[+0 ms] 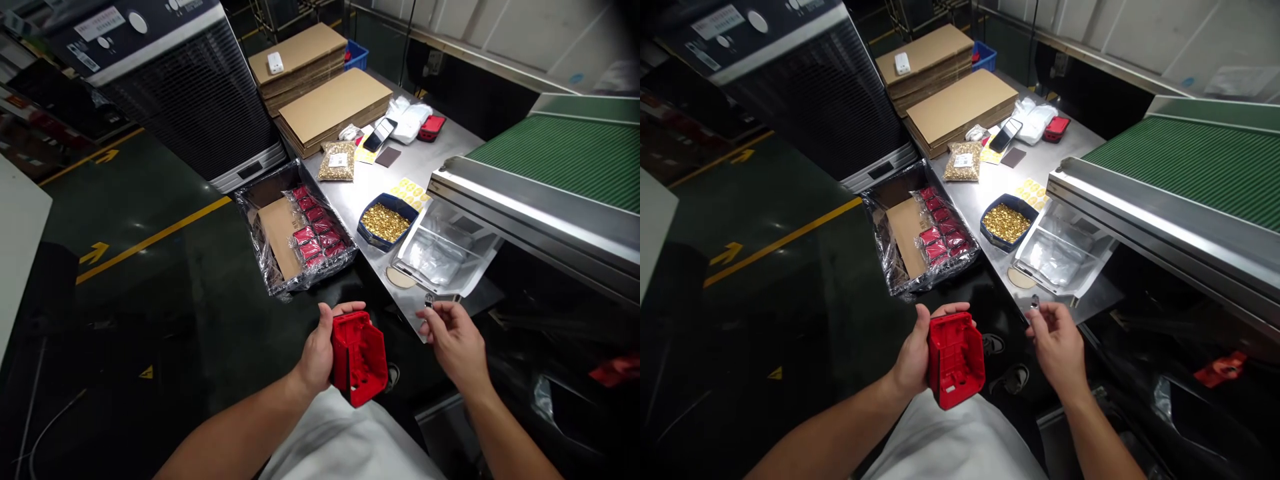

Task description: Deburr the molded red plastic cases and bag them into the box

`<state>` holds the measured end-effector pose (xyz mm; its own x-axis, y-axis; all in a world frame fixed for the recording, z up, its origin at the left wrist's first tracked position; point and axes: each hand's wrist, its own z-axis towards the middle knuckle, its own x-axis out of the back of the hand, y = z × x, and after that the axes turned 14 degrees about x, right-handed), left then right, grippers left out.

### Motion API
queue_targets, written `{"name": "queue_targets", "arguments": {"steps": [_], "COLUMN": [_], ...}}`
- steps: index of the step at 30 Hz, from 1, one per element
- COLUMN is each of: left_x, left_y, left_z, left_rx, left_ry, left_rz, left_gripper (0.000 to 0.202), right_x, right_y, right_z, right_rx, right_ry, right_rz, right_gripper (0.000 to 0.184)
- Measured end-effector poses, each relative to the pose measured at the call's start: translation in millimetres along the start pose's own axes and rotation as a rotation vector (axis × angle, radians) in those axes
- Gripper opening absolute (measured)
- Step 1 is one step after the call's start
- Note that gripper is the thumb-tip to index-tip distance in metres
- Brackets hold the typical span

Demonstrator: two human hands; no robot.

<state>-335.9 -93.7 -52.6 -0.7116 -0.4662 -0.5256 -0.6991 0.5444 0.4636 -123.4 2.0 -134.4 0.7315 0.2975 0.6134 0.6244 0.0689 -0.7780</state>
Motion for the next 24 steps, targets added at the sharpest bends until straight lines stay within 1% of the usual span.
{"name": "queue_targets", "arguments": {"steps": [1, 2, 4, 6, 8, 11, 15, 17, 24], "left_x": [-1.4, -2.8, -6.1, -10.3, -15.0, -21.4, -25.9, -27.2, -31.6], "left_y": [-0.3, -0.7, -1.6, -2.0, -1.5, -0.1, 0.0, -1.2, -6.0], "left_z": [1.2, 2.5, 5.3, 7.8, 9.8, 11.7, 14.0, 15.8, 23.2], "left_rx": [-0.01, -0.018, -0.034, -0.029, -0.01, 0.013, 0.023, 0.022, 0.051], "left_ry": [-0.001, -0.001, -0.005, -0.023, -0.052, -0.069, -0.053, -0.058, -0.143], "left_rz": [0.026, 0.052, 0.107, 0.151, 0.175, 0.23, 0.302, 0.3, 0.247], "left_gripper": [0.076, 0.076, 0.076, 0.076, 0.076, 0.077, 0.078, 0.078, 0.075], "right_x": [7.7, 14.1, 21.2, 20.5, 15.9, 11.9, 16.2, 18.7, 22.8], "right_y": [-25.5, -49.7, -88.4, -108.8, -113.5, -109.5, -110.8, -112.8, -108.9], "right_z": [-11.0, -22.0, -41.2, -53.4, -58.3, -57.6, -56.2, -56.7, -55.9], "right_rx": [0.026, 0.041, 0.05, 0.048, 0.046, 0.047, 0.04, 0.018, -0.022], "right_ry": [-0.013, -0.054, -0.207, -0.308, -0.334, -0.333, -0.339, -0.321, -0.294], "right_rz": [0.254, 0.434, 0.589, 0.638, 0.645, 0.61, 0.568, 0.59, 0.662], "right_gripper": [0.042, 0.044, 0.038, 0.032, 0.03, 0.031, 0.031, 0.03, 0.03]}}
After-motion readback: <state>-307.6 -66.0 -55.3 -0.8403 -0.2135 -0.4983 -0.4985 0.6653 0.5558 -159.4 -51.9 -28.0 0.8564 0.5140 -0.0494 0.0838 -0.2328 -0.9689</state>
